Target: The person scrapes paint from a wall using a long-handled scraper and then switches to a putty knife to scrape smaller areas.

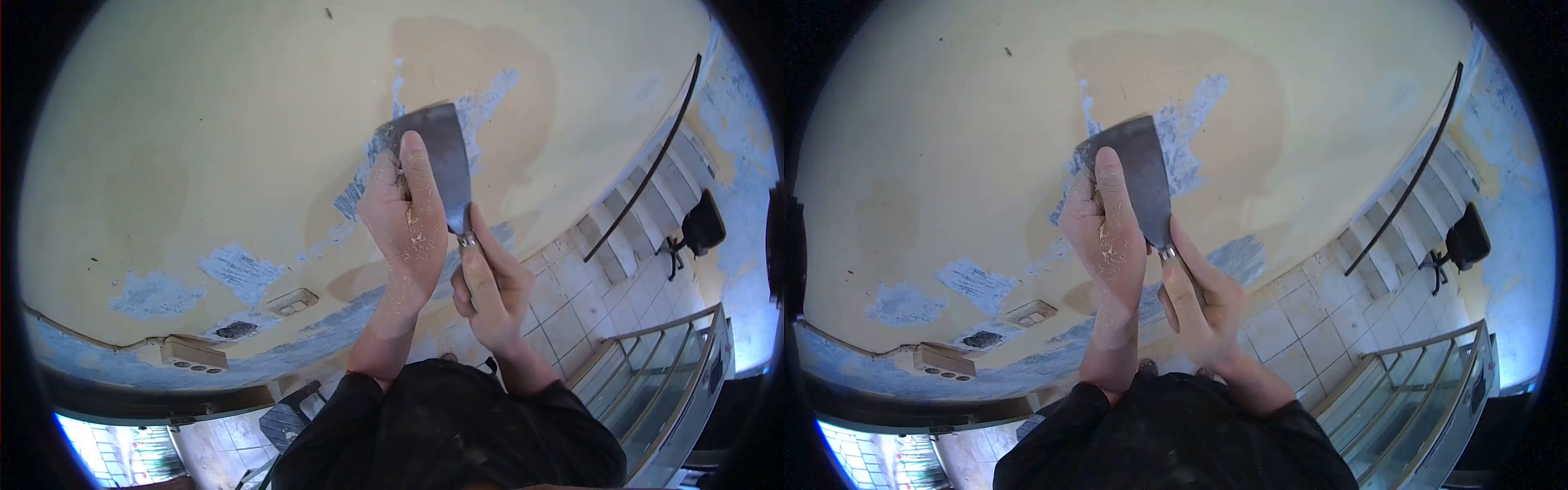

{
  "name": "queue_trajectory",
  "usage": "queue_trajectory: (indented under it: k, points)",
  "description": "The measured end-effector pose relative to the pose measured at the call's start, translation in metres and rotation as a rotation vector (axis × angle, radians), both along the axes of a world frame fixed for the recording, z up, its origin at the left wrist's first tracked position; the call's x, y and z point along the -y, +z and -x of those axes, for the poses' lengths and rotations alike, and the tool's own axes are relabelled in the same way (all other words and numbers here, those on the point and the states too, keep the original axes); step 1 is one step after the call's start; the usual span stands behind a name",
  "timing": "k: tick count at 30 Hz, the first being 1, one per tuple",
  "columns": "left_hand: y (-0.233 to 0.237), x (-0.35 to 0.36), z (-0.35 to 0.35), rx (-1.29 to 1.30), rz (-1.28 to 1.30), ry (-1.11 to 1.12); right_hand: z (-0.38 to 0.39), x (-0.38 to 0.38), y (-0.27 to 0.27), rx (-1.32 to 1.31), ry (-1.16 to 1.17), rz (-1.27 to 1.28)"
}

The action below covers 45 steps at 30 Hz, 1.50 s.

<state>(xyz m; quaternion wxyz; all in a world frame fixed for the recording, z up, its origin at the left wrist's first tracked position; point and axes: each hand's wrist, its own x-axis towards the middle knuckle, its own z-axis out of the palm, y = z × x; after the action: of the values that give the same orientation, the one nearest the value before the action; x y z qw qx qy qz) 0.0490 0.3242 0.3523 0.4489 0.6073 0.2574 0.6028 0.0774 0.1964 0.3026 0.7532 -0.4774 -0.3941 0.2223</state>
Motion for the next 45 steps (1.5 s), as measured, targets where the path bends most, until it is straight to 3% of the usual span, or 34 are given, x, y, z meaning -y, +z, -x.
queue_trajectory:
  k: [5,9,12,17,36,42,45]
  points:
    - [0.007,-0.004,0.0,-0.028,-0.126,0.115,-0.004,-0.016,-0.01,0.086,0.016,-0.109]
    - [0.007,0.004,0.005,0.005,-0.008,-0.005,0.003,0.002,-0.001,0.018,0.037,-0.042]
    - [-0.001,0.001,0.005,-0.038,-0.106,0.103,0.004,-0.003,-0.01,0.1,0.014,-0.017]
    - [0.009,-0.008,0.001,0.086,-0.024,0.02,0.012,-0.014,-0.001,0.026,-0.013,-0.061]
    - [0.004,-0.008,0.015,0.012,-0.062,0.107,0.016,-0.019,-0.017,0.14,-0.004,-0.054]
    - [0.006,-0.005,0.014,0.091,0.054,-0.029,0.018,-0.013,-0.007,0.053,-0.004,-0.044]
    - [-0.003,-0.006,0.014,0.04,0.009,0.061,0.023,-0.011,-0.012,0.109,-0.03,-0.034]
